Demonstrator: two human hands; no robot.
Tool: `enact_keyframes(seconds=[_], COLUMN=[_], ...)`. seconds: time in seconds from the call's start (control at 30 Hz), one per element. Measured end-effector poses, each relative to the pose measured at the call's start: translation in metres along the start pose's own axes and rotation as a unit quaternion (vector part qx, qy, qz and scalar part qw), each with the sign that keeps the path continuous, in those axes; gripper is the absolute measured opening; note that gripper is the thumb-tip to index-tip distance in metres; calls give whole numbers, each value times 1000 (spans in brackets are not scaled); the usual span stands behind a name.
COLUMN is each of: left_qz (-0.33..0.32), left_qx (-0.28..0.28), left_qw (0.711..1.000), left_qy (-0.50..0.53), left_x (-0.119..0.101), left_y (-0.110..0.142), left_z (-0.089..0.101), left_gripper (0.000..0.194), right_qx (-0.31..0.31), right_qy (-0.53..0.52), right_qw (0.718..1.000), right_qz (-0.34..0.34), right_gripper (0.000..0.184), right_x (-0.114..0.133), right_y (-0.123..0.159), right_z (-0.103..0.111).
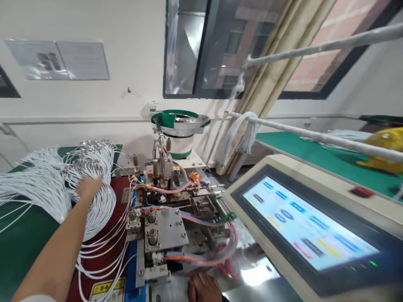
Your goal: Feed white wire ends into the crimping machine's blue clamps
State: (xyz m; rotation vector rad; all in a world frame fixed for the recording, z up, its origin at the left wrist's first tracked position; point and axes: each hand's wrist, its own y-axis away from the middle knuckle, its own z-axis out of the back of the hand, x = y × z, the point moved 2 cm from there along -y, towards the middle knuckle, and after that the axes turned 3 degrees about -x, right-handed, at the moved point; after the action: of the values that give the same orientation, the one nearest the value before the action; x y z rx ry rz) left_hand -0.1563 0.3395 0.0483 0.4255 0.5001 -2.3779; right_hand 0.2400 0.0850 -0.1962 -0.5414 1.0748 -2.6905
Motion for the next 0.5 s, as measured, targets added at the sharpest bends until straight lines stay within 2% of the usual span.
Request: enact_keyframes(seconds=[0.13, 0.23, 0.37, 0.5], left_qz=[-71, -152, -268, -369], left_qx=[-16, -36, -37, -3], left_qw=[997, 986, 959, 917], left_qy=[-34, -55, -84, -152], left_x=[-5, -10, -13, 5], left_y=[20, 45, 87, 128], left_z=[7, 12, 19, 17], left_gripper=[91, 86, 77, 70], right_qx=[14, 19, 38, 37], right_qy=[-6, -4, -4, -4], right_qw=[999, 999, 998, 999], right_qz=[-40, -51, -42, -36], right_gripper=[24, 24, 21, 24], right_x=[11, 13, 12, 12], right_y=[-12, -12, -9, -7], right_z=[13, 15, 14, 14])
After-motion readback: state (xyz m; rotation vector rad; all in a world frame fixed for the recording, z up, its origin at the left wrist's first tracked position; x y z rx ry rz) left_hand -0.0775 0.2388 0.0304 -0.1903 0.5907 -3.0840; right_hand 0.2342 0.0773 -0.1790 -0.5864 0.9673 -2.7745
